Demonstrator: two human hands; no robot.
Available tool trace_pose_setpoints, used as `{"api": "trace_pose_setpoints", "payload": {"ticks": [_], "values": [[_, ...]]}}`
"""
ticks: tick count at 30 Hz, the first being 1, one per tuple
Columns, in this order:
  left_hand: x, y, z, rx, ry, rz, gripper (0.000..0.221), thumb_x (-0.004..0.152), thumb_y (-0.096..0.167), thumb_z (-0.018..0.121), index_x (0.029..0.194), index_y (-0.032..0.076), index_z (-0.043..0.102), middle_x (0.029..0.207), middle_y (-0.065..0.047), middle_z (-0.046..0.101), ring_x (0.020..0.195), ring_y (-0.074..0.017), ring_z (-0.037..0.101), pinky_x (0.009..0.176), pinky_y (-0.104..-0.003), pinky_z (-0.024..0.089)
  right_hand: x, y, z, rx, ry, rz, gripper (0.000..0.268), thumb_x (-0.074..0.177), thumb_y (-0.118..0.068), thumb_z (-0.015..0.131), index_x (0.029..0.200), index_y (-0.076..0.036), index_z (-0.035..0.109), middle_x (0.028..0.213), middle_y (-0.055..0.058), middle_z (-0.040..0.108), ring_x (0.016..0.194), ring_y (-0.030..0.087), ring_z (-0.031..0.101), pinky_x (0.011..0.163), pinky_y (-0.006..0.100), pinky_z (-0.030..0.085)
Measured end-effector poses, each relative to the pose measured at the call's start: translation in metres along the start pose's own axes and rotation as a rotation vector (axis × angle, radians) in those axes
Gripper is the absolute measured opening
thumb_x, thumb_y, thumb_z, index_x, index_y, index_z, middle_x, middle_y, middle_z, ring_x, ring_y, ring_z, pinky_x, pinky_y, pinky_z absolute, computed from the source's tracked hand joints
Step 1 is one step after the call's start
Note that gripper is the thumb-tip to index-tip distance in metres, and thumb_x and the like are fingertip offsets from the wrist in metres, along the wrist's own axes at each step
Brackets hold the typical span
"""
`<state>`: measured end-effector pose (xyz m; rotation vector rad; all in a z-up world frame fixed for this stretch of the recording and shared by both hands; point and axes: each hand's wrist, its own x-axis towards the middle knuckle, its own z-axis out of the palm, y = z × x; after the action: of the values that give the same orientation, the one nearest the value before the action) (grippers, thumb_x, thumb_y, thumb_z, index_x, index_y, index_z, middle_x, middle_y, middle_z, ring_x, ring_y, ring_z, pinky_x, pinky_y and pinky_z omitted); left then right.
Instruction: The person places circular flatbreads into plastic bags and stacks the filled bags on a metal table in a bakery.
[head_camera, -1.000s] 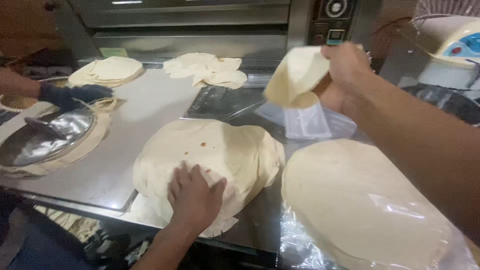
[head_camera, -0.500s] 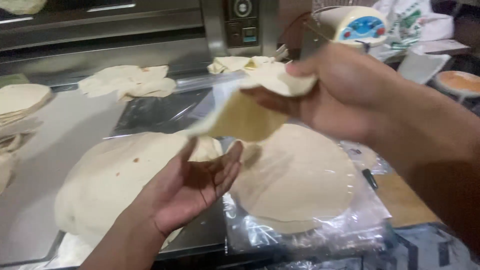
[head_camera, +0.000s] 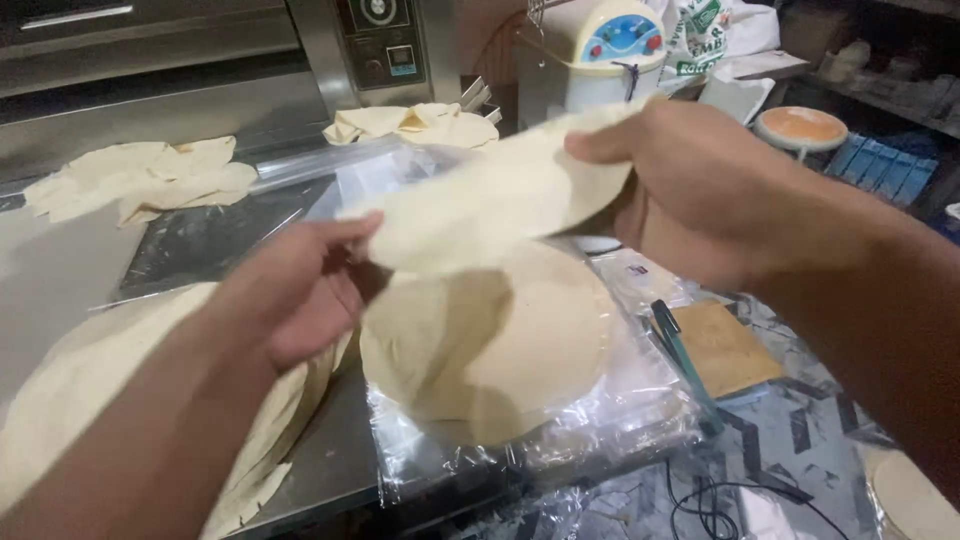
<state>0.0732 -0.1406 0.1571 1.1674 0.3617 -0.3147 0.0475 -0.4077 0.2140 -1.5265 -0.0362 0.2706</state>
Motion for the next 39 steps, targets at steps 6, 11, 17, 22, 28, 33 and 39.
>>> {"api": "trace_pose_setpoints", "payload": {"ticks": [6, 11, 17, 22, 28, 33, 39], "values": [[0.016, -0.042, -0.017, 0.56, 0.097, 0.104, 0.038, 0.096, 0.019, 0.062, 0.127, -0.002, 0.06, 0.117, -0.016, 0.068, 0.096, -0.0214, 0.065, 0.084, -0.033, 0.056, 0.009, 0.052, -0.001, -0.066, 0.105, 0.287, 0.047, 0.101, -0.022, 0.049, 0.134, 0.012, 0.052, 0.127, 0.022, 0.066, 0.113, 0.031, 0.071, 0.1, 0.038, 0.057], [0.005, -0.075, -0.018, 0.554, 0.176, -0.023, 0.036, 0.098, 0.018, 0.06, 0.124, -0.006, 0.057, 0.111, -0.02, 0.07, 0.092, -0.0271, 0.072, 0.082, -0.037, 0.063, 0.009, 0.096, -0.029, -0.153, 0.136, 0.467, 0.039, 0.102, -0.023, 0.053, 0.126, 0.007, 0.055, 0.113, 0.023, 0.072, 0.1, 0.03, 0.074, 0.09, 0.04, 0.057], [-0.004, -0.075, -0.017, 0.558, 0.236, 0.05, 0.038, 0.095, 0.019, 0.062, 0.121, -0.009, 0.062, 0.106, -0.018, 0.073, 0.088, -0.0245, 0.075, 0.076, -0.036, 0.063, 0.017, 0.105, -0.042, -0.109, 0.097, 0.352, 0.034, 0.098, -0.024, 0.059, 0.114, 0.006, 0.062, 0.103, 0.02, 0.072, 0.085, 0.028, 0.075, 0.077, 0.038, 0.056], [0.01, -0.099, -0.042, 0.568, 0.295, 0.008, 0.038, 0.095, 0.021, 0.066, 0.119, -0.008, 0.062, 0.102, -0.019, 0.075, 0.08, -0.0272, 0.075, 0.068, -0.037, 0.063, 0.03, 0.119, -0.054, -0.219, 0.053, 0.398, 0.035, 0.098, -0.027, 0.062, 0.107, 0.007, 0.064, 0.093, 0.019, 0.07, 0.074, 0.027, 0.071, 0.069, 0.037, 0.054], [0.008, -0.108, -0.054, 0.678, 0.353, 0.035, 0.044, 0.089, 0.027, 0.075, 0.114, -0.007, 0.065, 0.088, -0.02, 0.074, 0.075, -0.0269, 0.072, 0.062, -0.037, 0.058, 0.05, 0.14, -0.073, -0.436, -0.046, 0.385, 0.032, 0.091, -0.029, 0.071, 0.085, 0.003, 0.066, 0.07, 0.012, 0.068, 0.057, 0.021, 0.064, 0.054, 0.033, 0.042], [0.037, -0.111, -0.091, 1.151, 0.638, 0.26, 0.047, 0.087, 0.046, 0.079, 0.102, 0.002, 0.074, 0.097, -0.016, 0.075, 0.091, -0.0249, 0.07, 0.087, -0.037, 0.056, 0.047, 0.116, -0.063, -0.837, -0.047, 0.423, 0.052, 0.089, -0.049, 0.07, 0.078, 0.002, 0.071, 0.067, 0.012, 0.065, 0.06, 0.021, 0.06, 0.056, 0.034, 0.047], [0.091, -0.078, -0.107, 0.807, 0.638, 0.399, 0.038, 0.086, 0.035, 0.077, 0.105, 0.002, 0.072, 0.095, -0.013, 0.077, 0.087, -0.0219, 0.07, 0.08, -0.038, 0.054, 0.052, 0.105, -0.07, -0.981, 0.077, 0.354, 0.065, 0.093, -0.059, 0.055, 0.077, 0.002, 0.072, 0.071, 0.013, 0.07, 0.067, 0.025, 0.068, 0.066, 0.038, 0.054]]}}
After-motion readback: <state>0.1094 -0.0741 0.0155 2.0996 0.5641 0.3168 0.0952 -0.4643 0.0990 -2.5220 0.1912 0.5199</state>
